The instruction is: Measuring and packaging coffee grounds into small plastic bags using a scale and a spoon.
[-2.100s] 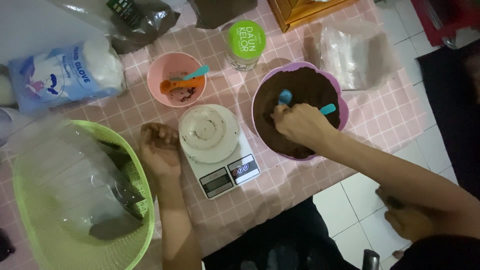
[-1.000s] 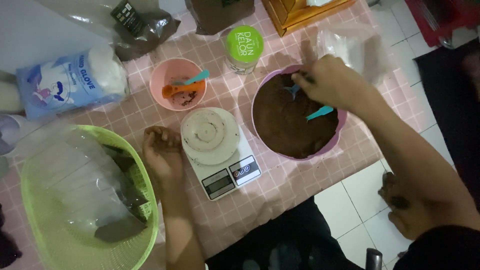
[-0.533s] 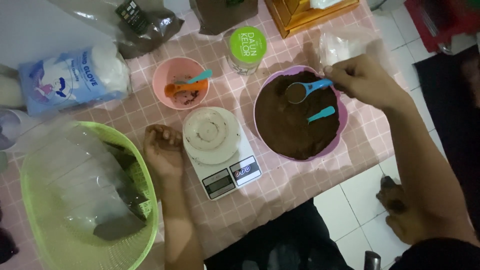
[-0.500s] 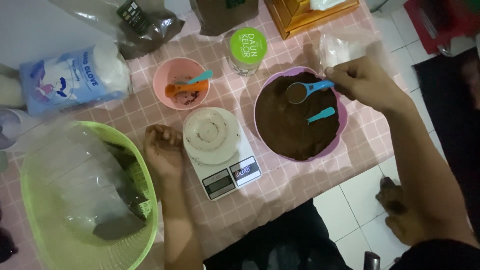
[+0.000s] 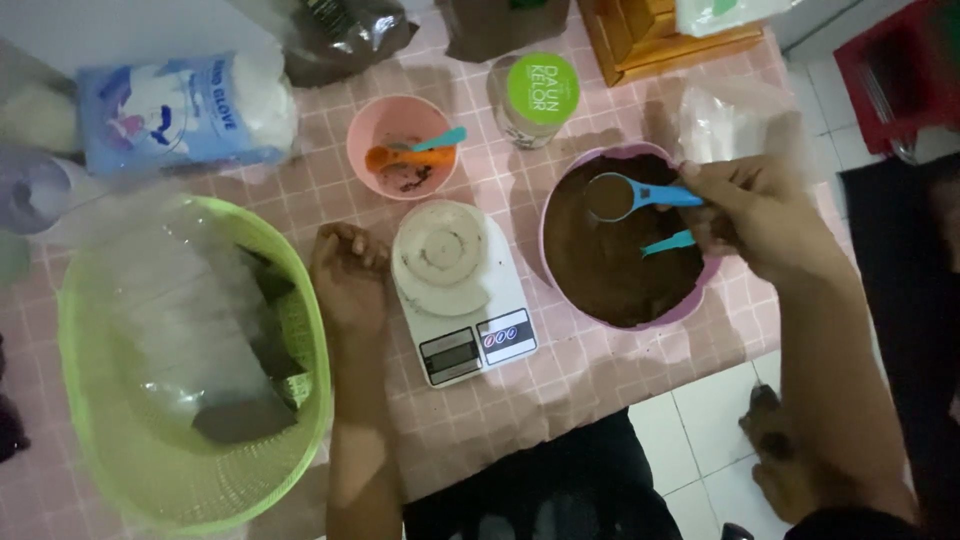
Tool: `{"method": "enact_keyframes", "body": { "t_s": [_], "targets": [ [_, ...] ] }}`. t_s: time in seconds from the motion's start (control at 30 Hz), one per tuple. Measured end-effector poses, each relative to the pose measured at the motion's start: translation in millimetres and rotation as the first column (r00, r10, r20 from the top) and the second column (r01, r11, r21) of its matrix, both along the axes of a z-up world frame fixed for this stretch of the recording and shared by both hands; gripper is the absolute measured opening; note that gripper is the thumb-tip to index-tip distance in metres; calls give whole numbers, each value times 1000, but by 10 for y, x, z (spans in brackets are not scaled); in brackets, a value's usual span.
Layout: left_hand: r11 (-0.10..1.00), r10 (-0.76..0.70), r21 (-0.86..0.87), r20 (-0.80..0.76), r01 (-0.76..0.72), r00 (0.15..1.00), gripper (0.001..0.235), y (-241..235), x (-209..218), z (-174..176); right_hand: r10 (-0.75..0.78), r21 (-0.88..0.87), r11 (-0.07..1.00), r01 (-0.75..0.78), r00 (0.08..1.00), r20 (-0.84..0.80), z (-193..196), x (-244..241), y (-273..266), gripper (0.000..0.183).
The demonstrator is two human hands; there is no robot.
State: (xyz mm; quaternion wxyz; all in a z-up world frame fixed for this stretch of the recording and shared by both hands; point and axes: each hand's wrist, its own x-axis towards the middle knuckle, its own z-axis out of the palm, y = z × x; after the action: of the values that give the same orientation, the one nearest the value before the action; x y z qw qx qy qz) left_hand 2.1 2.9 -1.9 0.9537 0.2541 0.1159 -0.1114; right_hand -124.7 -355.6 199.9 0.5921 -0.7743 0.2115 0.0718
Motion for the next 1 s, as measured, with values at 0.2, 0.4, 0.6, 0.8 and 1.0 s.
{"method": "enact_keyframes", "body": {
  "t_s": [0.2, 0.4, 0.6, 0.8, 1.0],
  "targets": [
    [999, 49, -14, 39, -49, 998, 9, -5, 8, -106, -31, 220, 975, 24, 999, 30, -11, 179, 549, 51],
    [994, 7, 105, 27, -9, 1000, 9, 20, -2, -69, -77, 100, 993, 63, 988, 134, -222, 326, 1179, 46],
    [997, 4, 76, 40, -7, 999, 11, 1, -1, -126, 57, -303, 953, 22, 967, 249, -503, 332, 1604, 30],
    [997, -2, 75, 66, -3, 998, 11, 3, 32, -238, 255, -536, 844, 13, 869, 424, -673, 211, 1755, 16],
    [1000, -5, 3, 29, 5, 1000, 8, 4, 33, -194, 324, -668, 743, 37, 853, 409, -911, 94, 1800, 12]
  ]
}}
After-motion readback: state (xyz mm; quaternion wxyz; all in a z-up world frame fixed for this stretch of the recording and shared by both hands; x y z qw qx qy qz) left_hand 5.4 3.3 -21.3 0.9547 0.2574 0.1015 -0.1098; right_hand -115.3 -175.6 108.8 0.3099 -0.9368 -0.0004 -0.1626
